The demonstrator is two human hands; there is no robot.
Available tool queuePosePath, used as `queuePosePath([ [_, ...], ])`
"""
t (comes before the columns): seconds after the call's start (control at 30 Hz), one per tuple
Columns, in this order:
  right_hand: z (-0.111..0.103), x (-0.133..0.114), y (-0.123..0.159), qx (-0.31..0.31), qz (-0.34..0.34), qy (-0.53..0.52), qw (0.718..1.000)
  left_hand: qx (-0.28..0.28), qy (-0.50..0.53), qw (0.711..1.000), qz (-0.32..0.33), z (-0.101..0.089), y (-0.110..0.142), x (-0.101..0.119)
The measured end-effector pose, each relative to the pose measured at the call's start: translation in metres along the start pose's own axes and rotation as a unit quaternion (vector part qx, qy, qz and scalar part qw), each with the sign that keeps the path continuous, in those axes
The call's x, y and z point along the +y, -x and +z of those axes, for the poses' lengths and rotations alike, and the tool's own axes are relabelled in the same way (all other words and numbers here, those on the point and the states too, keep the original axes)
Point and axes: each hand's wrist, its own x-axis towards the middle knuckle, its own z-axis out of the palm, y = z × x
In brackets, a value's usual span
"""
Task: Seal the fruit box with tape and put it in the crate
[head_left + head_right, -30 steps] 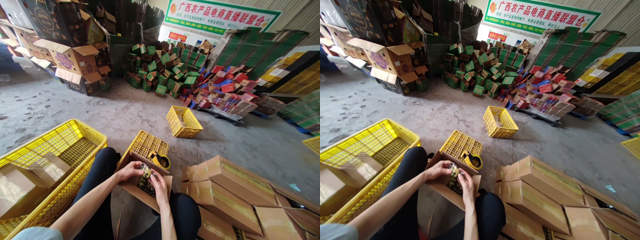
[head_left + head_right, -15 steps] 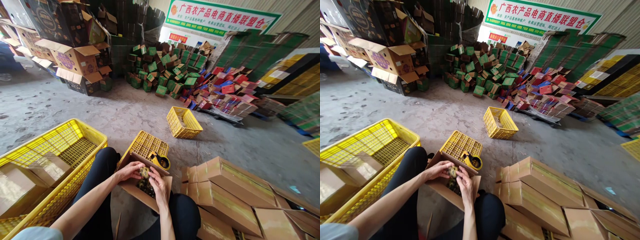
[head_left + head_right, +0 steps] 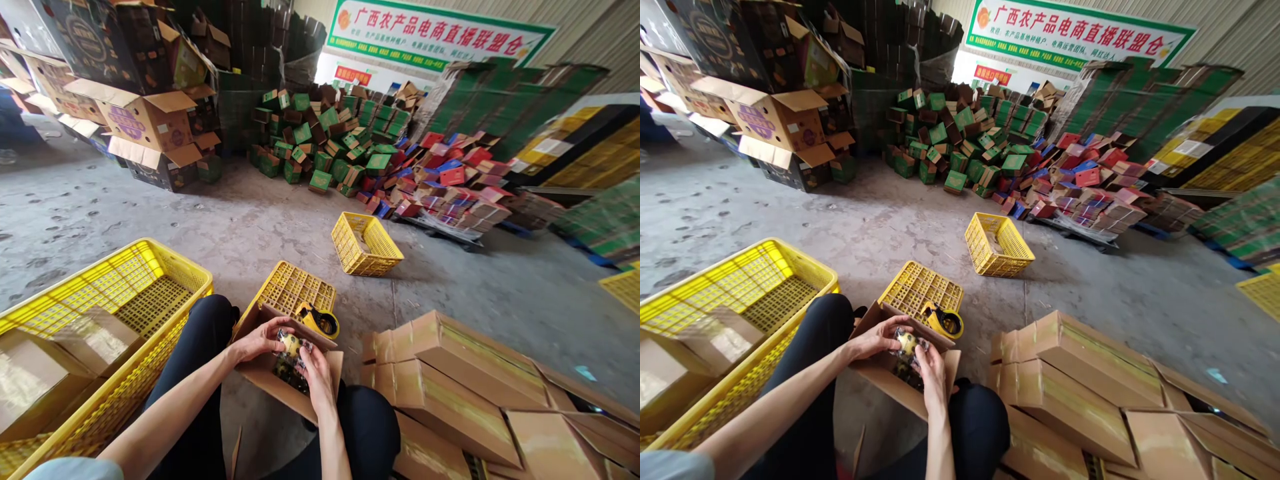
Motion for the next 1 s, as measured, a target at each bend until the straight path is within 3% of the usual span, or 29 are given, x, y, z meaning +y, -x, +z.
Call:
queuePosePath([
  [0.1, -0.001, 0.002, -0.001, 0.008, -0.014, -0.004, 1.0, 0.008, -0.015, 1.0, 0.004, -0.001, 0.001, 0.0],
  [0.33, -0.004, 0.001, -0.003, 0.005, -0.044, -0.01, 0.999, 0.016, -0.056, 0.996, -0.072, 0.001, 0.005, 0.004],
  [0.6, 0.004, -0.002, 0.001, -0.012, -0.06, -0.024, 0.998, 0.008, -0.05, 0.999, -0.011, 0.007, 0.004, 0.008],
  [0.87, 0.002, -0.005, 0.007, -0.073, 0.052, -0.088, 0.992, -0.001, -0.057, 0.998, 0.005, 0.006, 0.003, 0.007],
  [1.0, 0.002, -0.006, 0.006, -0.084, 0.046, -0.079, 0.992, -0.024, -0.055, 0.998, -0.007, 0.007, 0.004, 0.007],
])
